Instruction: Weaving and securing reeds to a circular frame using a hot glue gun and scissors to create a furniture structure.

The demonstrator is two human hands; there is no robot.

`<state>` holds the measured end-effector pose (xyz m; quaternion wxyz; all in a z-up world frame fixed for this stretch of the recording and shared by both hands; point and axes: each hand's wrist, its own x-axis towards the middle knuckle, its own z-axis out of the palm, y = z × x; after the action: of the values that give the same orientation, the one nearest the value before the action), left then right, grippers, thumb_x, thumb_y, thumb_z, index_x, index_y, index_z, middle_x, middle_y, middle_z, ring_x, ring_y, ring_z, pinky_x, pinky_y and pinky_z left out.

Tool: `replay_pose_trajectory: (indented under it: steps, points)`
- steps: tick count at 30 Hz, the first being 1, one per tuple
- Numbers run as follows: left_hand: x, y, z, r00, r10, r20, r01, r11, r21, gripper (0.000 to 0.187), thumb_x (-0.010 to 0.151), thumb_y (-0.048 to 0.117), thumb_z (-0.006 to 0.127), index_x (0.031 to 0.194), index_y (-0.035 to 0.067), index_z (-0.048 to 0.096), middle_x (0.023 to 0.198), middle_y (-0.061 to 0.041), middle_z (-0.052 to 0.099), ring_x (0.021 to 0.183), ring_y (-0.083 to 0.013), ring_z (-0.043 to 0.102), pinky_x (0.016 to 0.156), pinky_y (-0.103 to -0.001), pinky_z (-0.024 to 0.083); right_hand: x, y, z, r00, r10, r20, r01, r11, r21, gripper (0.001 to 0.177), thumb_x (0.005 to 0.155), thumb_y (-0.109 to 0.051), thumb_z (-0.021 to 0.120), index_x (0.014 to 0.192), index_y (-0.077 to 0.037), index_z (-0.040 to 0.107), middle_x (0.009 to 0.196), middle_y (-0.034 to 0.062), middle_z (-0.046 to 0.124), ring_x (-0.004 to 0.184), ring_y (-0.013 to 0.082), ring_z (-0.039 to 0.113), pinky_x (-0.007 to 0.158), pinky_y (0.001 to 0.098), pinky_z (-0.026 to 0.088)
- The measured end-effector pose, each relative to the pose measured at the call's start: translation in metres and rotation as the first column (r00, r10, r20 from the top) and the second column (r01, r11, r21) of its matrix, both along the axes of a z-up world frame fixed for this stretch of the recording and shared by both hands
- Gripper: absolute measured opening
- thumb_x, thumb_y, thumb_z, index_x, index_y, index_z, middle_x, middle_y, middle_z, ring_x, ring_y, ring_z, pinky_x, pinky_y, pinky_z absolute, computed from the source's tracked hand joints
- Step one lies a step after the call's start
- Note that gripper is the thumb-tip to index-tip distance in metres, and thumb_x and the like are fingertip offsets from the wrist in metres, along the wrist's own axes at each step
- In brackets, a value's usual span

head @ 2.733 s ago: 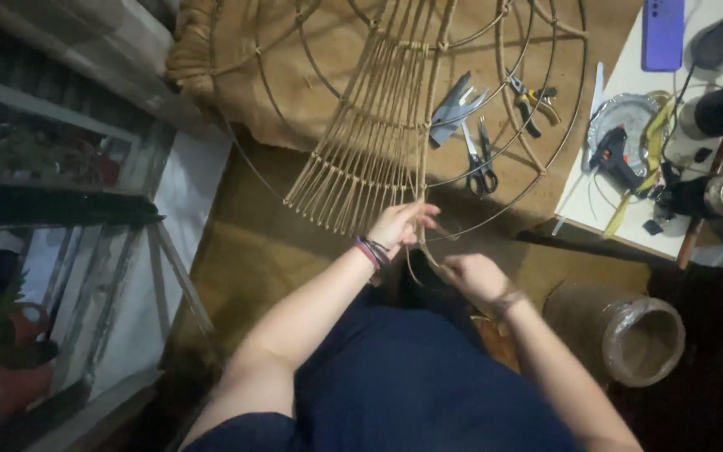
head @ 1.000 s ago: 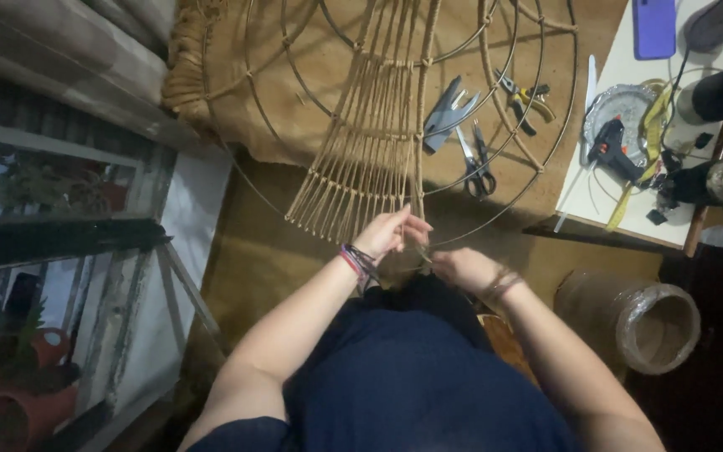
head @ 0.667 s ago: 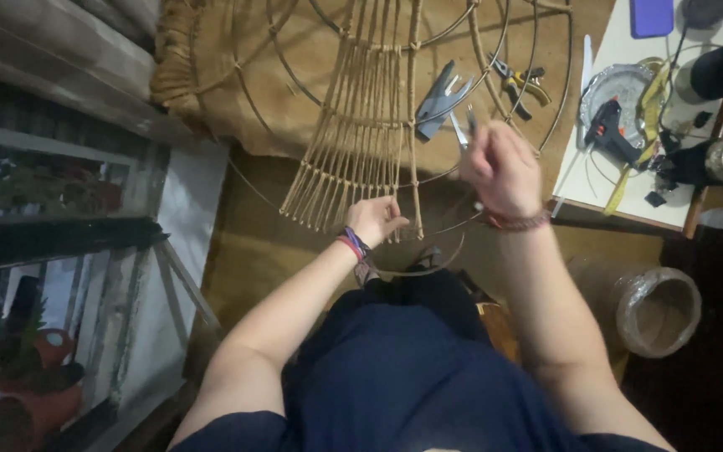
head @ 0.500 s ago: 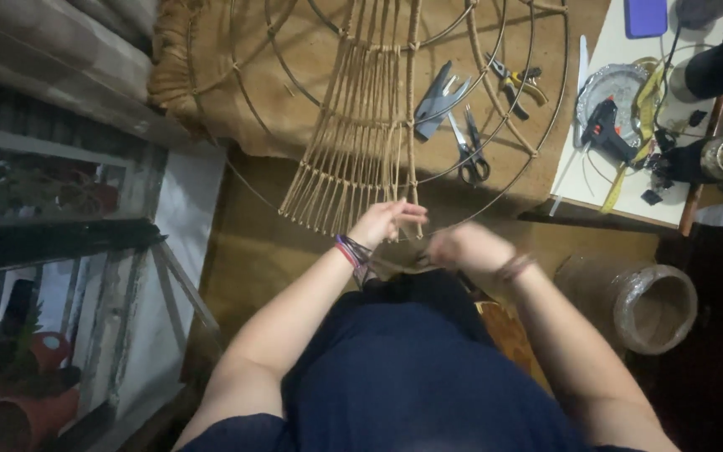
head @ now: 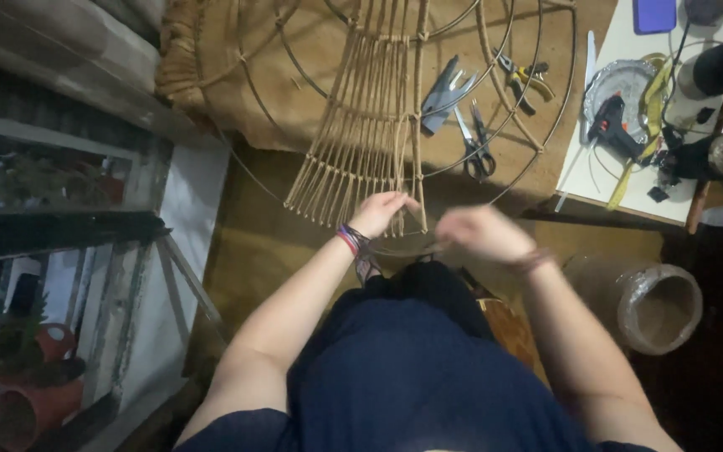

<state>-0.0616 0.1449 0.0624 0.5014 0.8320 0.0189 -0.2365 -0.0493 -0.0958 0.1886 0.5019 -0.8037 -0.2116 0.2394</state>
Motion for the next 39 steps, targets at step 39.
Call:
replay_pose_trajectory:
  steps: [39]
  points:
    - [-0.010,-0.005,0.040,0.999,0.035,0.009,-0.036,0.994,0.103,0.034,0.081,0.049,0.080,0.092,0.021,0.066,0.077,0.002,0.074,0.086,-0.0210,0.076,0.070,-0.032,0.055,0.017,0.029,-0.026,0.980,-0.070,-0.189,0.118,0.960,0.255,0.035,0.105,-0.026,0.050,0.120,-0.003,0.072,0.095,0.0131,0.072,0.091,0.0236,0.068,0.090,0.0440,0.052]
